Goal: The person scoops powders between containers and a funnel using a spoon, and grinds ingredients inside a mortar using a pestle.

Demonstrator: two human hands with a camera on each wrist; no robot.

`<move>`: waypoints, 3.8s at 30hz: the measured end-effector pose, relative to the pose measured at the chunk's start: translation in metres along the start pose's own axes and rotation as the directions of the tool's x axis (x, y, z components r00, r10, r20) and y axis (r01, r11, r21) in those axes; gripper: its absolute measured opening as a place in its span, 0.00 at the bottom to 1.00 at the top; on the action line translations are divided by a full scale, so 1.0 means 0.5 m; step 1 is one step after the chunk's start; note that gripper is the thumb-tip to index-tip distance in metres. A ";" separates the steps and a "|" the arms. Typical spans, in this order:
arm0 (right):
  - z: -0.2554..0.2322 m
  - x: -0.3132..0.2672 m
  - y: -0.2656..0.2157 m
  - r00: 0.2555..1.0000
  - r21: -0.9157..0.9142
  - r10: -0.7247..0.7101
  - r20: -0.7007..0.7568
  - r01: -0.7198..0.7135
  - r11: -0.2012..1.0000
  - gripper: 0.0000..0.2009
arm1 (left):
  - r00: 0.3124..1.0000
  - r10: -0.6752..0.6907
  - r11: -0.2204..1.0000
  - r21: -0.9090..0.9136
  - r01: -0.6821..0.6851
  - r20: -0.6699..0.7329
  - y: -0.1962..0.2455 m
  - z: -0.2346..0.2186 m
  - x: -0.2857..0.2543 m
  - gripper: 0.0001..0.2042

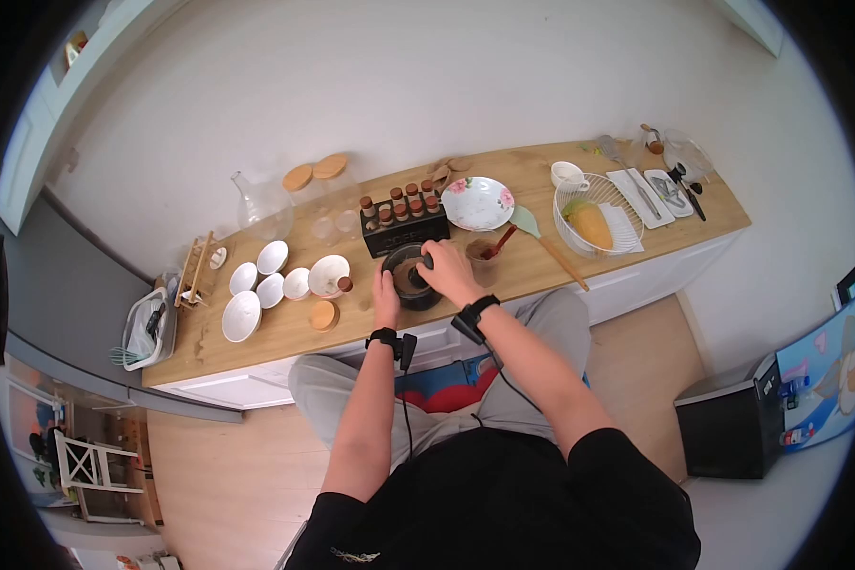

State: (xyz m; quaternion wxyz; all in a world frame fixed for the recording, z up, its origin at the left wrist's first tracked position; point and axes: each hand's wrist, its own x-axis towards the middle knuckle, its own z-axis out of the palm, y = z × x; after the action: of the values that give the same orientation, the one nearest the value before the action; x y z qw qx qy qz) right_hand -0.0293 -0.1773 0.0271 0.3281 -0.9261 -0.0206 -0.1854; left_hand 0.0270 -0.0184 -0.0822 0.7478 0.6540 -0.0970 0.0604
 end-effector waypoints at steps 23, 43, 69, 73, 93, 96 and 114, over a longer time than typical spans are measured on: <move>0.015 -0.021 -0.028 0.972 0.312 0.221 -0.081 -0.186 0.932 0.13 | 0.998 -0.057 0.998 -0.008 0.057 0.000 0.049 -0.002 -0.050 0.24; -0.364 0.085 0.131 0.846 0.934 0.531 -0.051 -0.148 0.325 0.07 | 0.992 -0.123 0.992 -0.042 0.123 -0.006 0.073 0.007 -0.067 0.26; -0.074 0.120 0.410 0.805 0.899 0.547 0.230 -0.391 0.197 0.13 | 0.990 -0.141 0.990 -0.015 0.141 -0.007 0.086 0.008 -0.076 0.27; -0.074 0.108 0.410 0.807 0.882 0.542 0.235 -0.412 0.230 0.16 | 0.994 -0.105 0.994 0.026 0.106 -0.023 0.056 0.003 -0.068 0.26; -0.185 -0.205 0.150 0.795 0.966 0.584 0.162 -0.248 0.070 0.12 | 0.990 -0.108 0.931 0.360 0.068 0.091 0.178 -0.171 -0.043 0.19; -0.192 -0.184 0.091 0.842 0.978 0.528 0.113 -0.188 0.089 0.09 | 1.000 -0.009 0.849 0.528 0.006 0.003 0.295 -0.222 -0.034 0.15; -0.188 -0.178 -0.057 0.975 0.689 0.212 -0.072 -0.105 0.717 0.06 | 0.983 -0.046 0.142 0.973 0.183 -0.178 0.161 -0.275 0.133 0.15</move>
State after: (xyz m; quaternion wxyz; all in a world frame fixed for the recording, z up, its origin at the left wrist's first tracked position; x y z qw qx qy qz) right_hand -0.1478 -0.2053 0.0799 0.6593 -0.7237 0.0165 -0.2033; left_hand 0.0832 0.1262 -0.0067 0.1480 0.9837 0.0551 0.0865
